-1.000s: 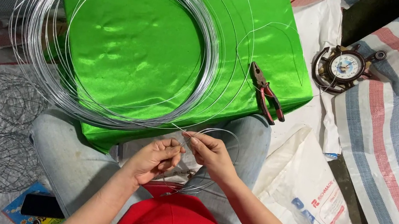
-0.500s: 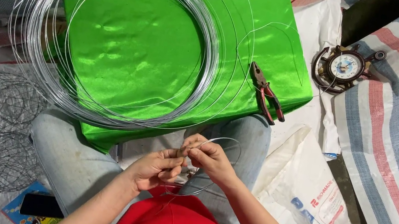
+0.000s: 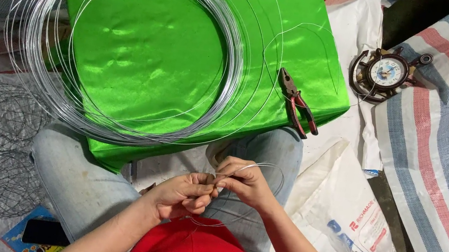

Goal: The person pulls wire segments from a coil, measures them, and cuts them with pliers.

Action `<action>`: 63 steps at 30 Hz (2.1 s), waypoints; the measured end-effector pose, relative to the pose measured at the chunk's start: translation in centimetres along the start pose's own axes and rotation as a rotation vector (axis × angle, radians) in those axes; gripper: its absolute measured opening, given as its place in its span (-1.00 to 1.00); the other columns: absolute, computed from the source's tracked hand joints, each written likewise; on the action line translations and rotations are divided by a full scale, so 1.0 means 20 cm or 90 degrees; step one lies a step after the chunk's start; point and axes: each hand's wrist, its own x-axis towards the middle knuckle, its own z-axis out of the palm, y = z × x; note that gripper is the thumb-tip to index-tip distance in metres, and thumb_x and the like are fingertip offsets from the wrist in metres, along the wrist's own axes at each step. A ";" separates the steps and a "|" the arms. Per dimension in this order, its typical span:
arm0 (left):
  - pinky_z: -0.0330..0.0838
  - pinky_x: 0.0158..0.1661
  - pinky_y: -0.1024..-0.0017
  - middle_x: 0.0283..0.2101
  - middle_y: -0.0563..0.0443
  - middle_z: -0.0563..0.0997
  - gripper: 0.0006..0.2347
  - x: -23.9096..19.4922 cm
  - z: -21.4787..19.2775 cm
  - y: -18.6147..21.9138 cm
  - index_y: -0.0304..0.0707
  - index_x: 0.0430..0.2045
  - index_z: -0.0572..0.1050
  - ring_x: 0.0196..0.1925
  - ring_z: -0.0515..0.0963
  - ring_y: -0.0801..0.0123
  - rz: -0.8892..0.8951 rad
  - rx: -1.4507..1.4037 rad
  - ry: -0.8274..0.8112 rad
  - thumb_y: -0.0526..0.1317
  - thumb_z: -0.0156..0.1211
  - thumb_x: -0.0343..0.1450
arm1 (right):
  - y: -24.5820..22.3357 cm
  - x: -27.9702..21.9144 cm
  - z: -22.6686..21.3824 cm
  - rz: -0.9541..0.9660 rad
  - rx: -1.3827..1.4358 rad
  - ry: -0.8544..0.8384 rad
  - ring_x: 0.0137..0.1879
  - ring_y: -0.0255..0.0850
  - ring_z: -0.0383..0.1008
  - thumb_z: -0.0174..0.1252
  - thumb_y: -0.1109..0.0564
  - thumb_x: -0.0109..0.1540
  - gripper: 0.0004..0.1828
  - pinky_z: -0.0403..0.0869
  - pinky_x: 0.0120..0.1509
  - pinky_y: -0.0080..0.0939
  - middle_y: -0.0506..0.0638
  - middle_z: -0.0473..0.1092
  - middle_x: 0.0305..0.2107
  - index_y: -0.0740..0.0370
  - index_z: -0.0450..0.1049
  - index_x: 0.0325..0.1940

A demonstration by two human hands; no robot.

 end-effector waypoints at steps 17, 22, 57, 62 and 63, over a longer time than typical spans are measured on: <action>0.29 -0.59 0.73 -0.55 -0.09 0.67 -0.93 0.18 -0.25 -0.03 -0.20 -0.38 0.57 -0.62 0.61 0.51 0.022 0.087 0.217 -0.25 0.25 0.49 | 0.26 -0.06 -0.07 -0.019 -0.088 0.099 -0.37 0.01 0.50 0.29 0.34 0.25 -0.64 0.43 -0.27 -0.16 0.21 0.49 -0.51 0.38 0.39 -0.62; 0.38 -0.52 0.68 -0.66 -0.01 0.58 -0.89 0.17 -0.17 -0.04 -0.20 -0.41 0.59 -0.66 0.54 0.54 0.014 0.127 0.223 -0.20 0.28 0.48 | 0.21 -0.07 -0.07 -0.006 -0.099 0.095 -0.37 0.01 0.50 0.29 0.34 0.25 -0.62 0.42 -0.28 -0.15 0.21 0.48 -0.51 0.37 0.35 -0.63; -0.05 -0.55 0.66 -0.63 0.17 0.18 -0.79 0.00 -0.30 0.28 -0.35 -0.01 0.53 -0.67 0.08 0.68 0.357 -0.022 0.194 -0.27 -0.01 0.56 | -0.32 0.02 -1.15 -0.116 0.071 0.776 -0.53 -0.40 0.10 -0.18 0.03 0.53 -0.75 0.07 -0.45 -0.46 -0.17 0.22 -0.61 0.04 0.41 0.15; -0.06 -0.55 0.65 -0.64 0.15 0.19 -0.79 0.01 -0.27 0.29 -0.37 -0.03 0.53 -0.67 0.07 0.66 0.366 -0.011 0.188 -0.28 -0.02 0.57 | -0.01 0.33 -1.31 -0.139 0.018 0.754 -0.54 -0.40 0.25 -0.23 0.03 0.53 -0.70 0.18 -0.51 -0.49 -0.11 0.35 -0.57 0.06 0.40 0.19; -0.06 -0.54 0.64 -0.64 0.14 0.18 -0.79 0.02 -0.26 0.30 -0.37 -0.03 0.53 -0.67 0.07 0.65 0.371 -0.009 0.184 -0.28 -0.03 0.57 | 0.07 0.41 -1.34 -0.146 0.012 0.759 -0.52 -0.42 0.32 -0.24 0.06 0.53 -0.71 0.21 -0.51 -0.54 -0.10 0.40 -0.55 0.06 0.40 0.17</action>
